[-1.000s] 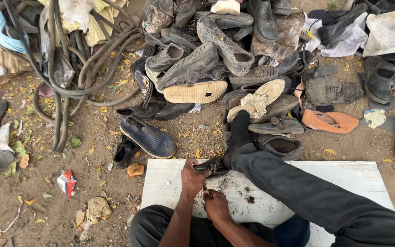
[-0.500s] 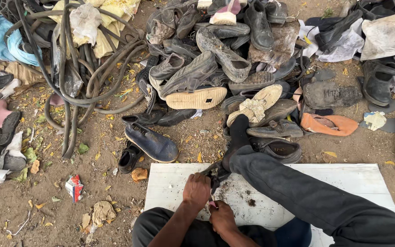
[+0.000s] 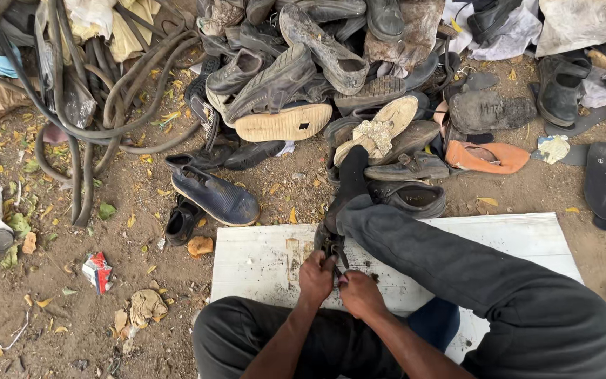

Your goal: The person sits on the ground and uses a knife to scrape and clean the soles of several worn shoes. They handle multiple pairs of footwear, picking them up from a pile, scraping the bottom surfaces, and placing them back down.

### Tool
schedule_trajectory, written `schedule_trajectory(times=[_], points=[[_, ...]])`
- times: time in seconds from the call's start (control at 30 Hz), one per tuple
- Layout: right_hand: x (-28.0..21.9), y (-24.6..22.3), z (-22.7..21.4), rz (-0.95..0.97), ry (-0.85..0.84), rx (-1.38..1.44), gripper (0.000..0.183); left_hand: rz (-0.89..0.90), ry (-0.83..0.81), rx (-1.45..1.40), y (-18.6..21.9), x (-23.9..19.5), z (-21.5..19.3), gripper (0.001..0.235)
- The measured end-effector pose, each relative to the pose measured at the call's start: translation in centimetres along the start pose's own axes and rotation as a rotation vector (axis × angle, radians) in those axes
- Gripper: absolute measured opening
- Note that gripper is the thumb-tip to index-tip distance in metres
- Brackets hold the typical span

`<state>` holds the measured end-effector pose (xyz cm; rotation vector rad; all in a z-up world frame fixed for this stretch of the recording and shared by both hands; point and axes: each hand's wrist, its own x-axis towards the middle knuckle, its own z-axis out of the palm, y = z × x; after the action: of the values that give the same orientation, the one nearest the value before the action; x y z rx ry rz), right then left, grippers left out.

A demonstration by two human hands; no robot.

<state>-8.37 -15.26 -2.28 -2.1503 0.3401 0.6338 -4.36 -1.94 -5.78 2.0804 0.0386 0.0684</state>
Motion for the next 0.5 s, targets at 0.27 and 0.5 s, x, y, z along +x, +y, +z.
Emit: schedule_trajectory(times=[0.27, 0.5], points=[[-7.5, 0.6, 1.3, -0.112, 0.198, -0.125, 0.019, -0.27, -0.098, -0.524, 0.2, -0.6, 0.0, 0.022], [-6.5, -1.3, -0.7, -0.132, 0.207, -0.173, 0.017, -0.402, -0.175, -0.747, 3.1, -1.7, 0.1, 0.017]])
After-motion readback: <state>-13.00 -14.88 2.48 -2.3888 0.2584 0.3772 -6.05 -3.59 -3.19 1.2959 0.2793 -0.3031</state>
